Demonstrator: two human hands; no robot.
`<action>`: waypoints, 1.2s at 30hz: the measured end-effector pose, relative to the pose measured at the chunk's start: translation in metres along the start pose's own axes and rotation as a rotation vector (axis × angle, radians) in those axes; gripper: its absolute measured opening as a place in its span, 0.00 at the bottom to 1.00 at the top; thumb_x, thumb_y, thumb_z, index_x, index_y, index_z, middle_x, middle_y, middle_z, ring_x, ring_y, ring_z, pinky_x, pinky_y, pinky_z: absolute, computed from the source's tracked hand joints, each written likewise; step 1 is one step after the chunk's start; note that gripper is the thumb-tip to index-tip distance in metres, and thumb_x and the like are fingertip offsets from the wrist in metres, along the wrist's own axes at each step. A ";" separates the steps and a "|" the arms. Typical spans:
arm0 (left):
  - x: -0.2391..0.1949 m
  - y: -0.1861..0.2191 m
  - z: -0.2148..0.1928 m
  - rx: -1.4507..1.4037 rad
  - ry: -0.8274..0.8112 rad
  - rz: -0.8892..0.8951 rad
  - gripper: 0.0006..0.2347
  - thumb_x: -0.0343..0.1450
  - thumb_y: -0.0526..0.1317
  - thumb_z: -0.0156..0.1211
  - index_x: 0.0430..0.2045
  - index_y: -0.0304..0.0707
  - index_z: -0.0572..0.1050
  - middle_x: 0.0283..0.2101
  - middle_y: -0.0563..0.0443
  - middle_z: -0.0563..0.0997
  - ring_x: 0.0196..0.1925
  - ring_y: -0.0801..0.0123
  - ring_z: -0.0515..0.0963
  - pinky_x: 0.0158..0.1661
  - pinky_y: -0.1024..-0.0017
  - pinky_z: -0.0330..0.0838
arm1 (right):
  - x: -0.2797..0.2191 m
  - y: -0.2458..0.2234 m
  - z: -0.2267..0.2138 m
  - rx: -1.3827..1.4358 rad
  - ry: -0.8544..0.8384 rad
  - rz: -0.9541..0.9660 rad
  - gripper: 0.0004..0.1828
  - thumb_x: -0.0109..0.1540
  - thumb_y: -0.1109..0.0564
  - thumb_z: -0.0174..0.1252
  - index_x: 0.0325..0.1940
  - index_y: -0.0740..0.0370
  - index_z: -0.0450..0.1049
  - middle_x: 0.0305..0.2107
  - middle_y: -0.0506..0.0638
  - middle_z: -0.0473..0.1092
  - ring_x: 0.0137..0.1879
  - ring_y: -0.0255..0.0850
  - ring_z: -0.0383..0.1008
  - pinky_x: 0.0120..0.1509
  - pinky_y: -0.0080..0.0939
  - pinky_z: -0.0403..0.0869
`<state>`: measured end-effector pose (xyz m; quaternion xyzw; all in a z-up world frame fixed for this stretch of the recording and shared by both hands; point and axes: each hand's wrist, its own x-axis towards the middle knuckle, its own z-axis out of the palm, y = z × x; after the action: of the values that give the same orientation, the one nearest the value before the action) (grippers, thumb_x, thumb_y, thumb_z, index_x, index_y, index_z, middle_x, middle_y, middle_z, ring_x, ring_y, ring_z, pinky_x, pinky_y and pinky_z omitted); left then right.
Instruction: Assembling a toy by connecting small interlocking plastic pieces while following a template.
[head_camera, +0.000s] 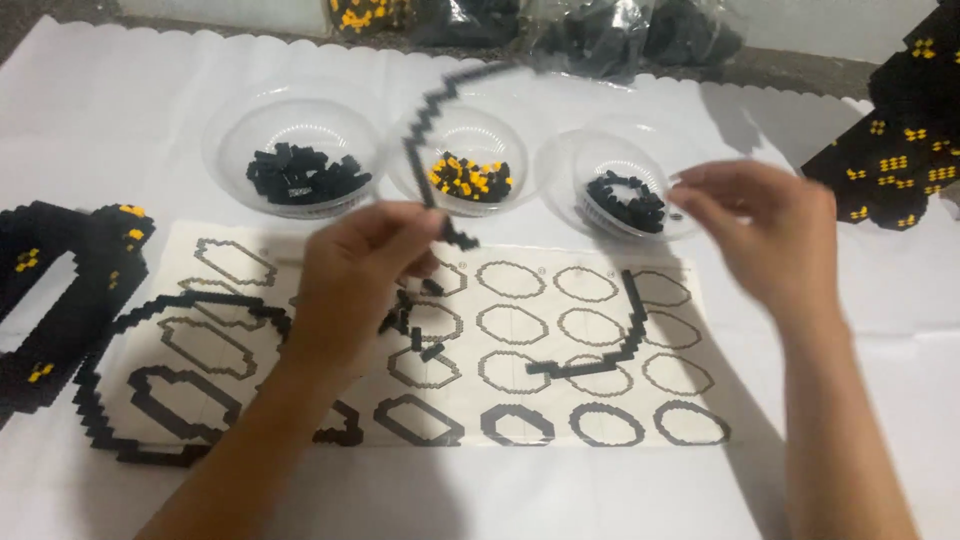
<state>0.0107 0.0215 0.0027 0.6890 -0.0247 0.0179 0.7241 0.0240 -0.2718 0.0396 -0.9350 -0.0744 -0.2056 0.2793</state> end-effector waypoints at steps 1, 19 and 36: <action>0.000 0.003 0.000 0.000 0.000 -0.002 0.05 0.68 0.37 0.57 0.26 0.36 0.78 0.20 0.51 0.77 0.23 0.74 0.74 0.29 0.80 0.73 | 0.008 0.011 0.000 0.000 -0.001 0.002 0.08 0.61 0.57 0.64 0.42 0.62 0.77 0.35 0.51 0.75 0.38 0.35 0.75 0.47 0.33 0.74; 0.004 0.020 -0.011 -0.127 0.171 0.011 0.07 0.66 0.40 0.54 0.20 0.36 0.71 0.17 0.52 0.71 0.22 0.73 0.74 0.31 0.76 0.78 | 0.028 -0.062 0.081 -0.076 -0.439 -0.361 0.11 0.57 0.57 0.58 0.43 0.60 0.77 0.41 0.50 0.76 0.44 0.43 0.77 0.48 0.44 0.73; 0.015 0.007 -0.019 -0.097 0.272 0.077 0.11 0.66 0.47 0.54 0.25 0.39 0.73 0.18 0.46 0.76 0.26 0.64 0.81 0.41 0.63 0.77 | 0.113 -0.050 0.135 -0.396 -0.630 -0.048 0.19 0.54 0.52 0.62 0.49 0.54 0.75 0.40 0.53 0.75 0.50 0.52 0.74 0.57 0.53 0.70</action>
<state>0.0251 0.0410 0.0092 0.6431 0.0462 0.1377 0.7519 0.1594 -0.1533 0.0097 -0.9863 -0.1372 0.0754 0.0513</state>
